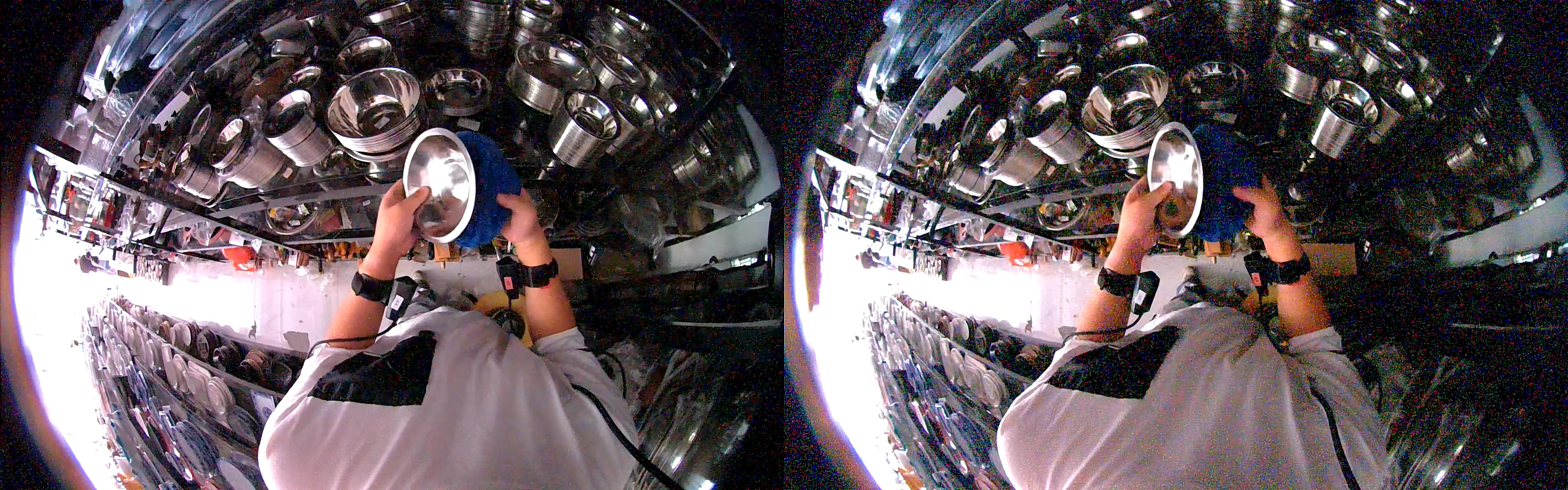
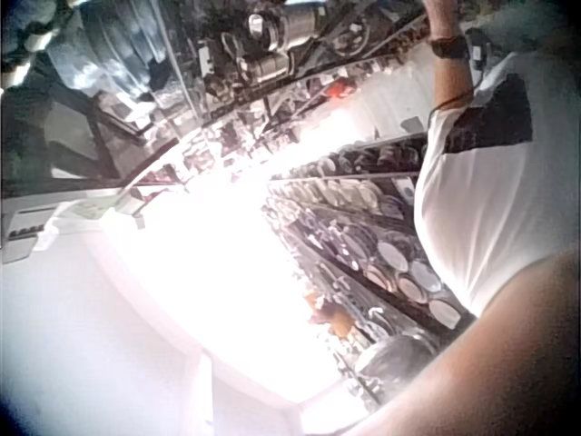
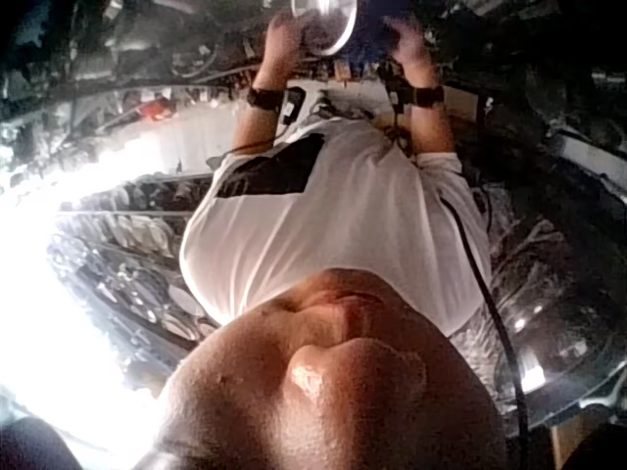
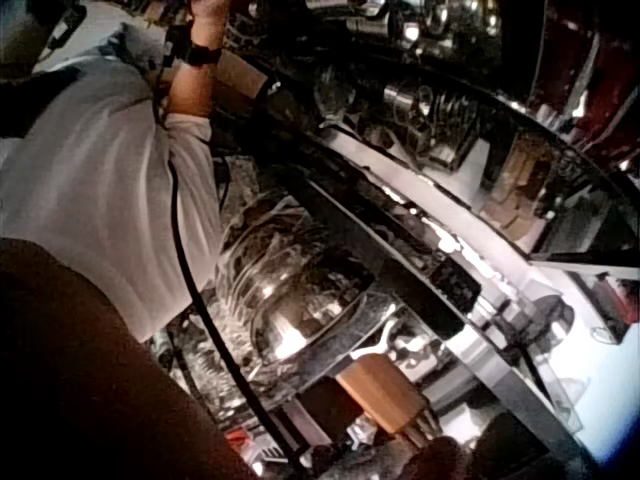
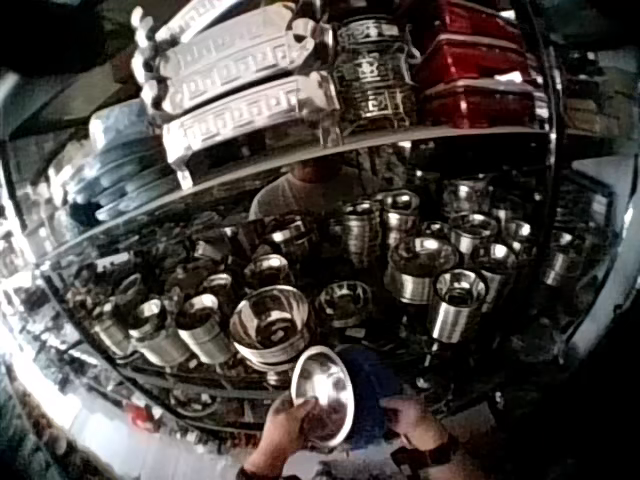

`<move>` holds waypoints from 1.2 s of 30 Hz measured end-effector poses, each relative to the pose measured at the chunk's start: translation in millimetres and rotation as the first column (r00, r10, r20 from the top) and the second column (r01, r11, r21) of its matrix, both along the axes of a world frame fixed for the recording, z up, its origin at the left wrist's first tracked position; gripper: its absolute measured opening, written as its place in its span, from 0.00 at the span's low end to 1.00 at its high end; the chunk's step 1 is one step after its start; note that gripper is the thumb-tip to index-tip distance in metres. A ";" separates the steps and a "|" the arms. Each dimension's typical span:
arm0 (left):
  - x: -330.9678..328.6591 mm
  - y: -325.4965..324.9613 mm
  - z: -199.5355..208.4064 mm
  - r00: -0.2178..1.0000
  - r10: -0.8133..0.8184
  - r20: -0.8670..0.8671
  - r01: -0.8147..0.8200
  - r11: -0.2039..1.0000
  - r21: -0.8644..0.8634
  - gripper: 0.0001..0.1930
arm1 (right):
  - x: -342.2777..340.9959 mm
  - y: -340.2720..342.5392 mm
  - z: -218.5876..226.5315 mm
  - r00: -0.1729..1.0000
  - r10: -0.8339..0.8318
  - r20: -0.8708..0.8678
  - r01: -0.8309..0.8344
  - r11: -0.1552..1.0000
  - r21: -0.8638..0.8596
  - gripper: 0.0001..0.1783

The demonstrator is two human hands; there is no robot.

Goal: The person repeatedly picks up small metal bowls from a shelf, rubs them with a blue cloth, and places them on a yellow rotating polishing pad. The person then returns the bowls to the shelf. This cycle is repeated multiple times throughout the clip.

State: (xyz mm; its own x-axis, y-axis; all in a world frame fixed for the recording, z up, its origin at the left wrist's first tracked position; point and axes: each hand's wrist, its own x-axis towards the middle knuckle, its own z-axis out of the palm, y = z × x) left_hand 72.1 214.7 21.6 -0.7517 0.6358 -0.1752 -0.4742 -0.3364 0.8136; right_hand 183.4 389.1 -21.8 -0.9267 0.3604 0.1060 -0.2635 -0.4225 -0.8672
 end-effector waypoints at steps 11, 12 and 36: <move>-4.3 15.4 -14.3 0.962 0.209 -0.176 -0.210 0.978 0.016 0.11 | -20.1 4.2 -48.4 0.989 0.028 0.144 -0.048 0.989 0.141 0.23; -7.0 9.1 -12.4 0.969 0.176 -0.171 -0.181 0.983 -0.014 0.11 | -15.1 -0.5 -18.4 0.983 0.023 0.185 -0.026 1.000 0.014 0.22; -12.2 -11.6 -12.6 0.988 0.098 0.120 -0.109 0.990 0.089 0.09 | -58.9 125.3 10.1 0.771 -0.637 -0.027 0.169 0.163 0.972 0.28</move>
